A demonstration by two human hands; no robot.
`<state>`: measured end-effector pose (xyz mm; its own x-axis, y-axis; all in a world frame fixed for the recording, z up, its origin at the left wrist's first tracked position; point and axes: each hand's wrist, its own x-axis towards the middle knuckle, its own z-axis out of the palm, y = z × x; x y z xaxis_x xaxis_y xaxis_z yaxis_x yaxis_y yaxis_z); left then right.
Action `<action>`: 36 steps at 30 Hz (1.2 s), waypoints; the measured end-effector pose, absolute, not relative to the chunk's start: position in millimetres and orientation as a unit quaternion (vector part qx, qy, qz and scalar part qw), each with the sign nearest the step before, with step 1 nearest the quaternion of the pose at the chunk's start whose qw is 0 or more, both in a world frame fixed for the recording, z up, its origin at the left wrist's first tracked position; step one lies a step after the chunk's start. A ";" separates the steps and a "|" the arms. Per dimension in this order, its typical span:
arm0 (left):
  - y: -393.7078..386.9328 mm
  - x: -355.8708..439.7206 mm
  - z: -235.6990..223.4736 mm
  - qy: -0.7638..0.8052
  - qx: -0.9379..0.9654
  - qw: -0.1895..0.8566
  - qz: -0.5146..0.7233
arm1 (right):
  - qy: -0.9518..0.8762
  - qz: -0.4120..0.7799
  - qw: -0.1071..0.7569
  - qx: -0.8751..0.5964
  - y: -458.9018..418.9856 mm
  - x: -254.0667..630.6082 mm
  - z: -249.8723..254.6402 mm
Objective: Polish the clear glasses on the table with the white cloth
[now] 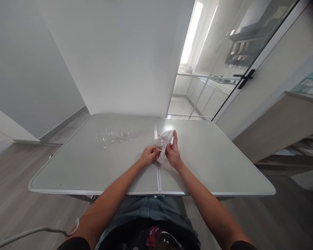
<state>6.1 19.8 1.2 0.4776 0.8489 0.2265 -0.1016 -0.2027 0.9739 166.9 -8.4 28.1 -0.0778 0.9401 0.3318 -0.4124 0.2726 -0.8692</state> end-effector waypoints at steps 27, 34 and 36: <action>23.8 0.8 5.5 0.252 0.552 0.703 0.370 | -0.322 0.702 0.577 -0.264 0.3 145.2 34.4; 22.1 1.1 3.8 0.285 0.548 0.654 0.437 | -0.517 0.298 0.672 -0.438 -8.3 110.9 21.8; 22.8 0.9 1.3 0.288 0.556 0.647 0.435 | -0.630 0.156 0.607 -0.459 -7.0 116.9 23.4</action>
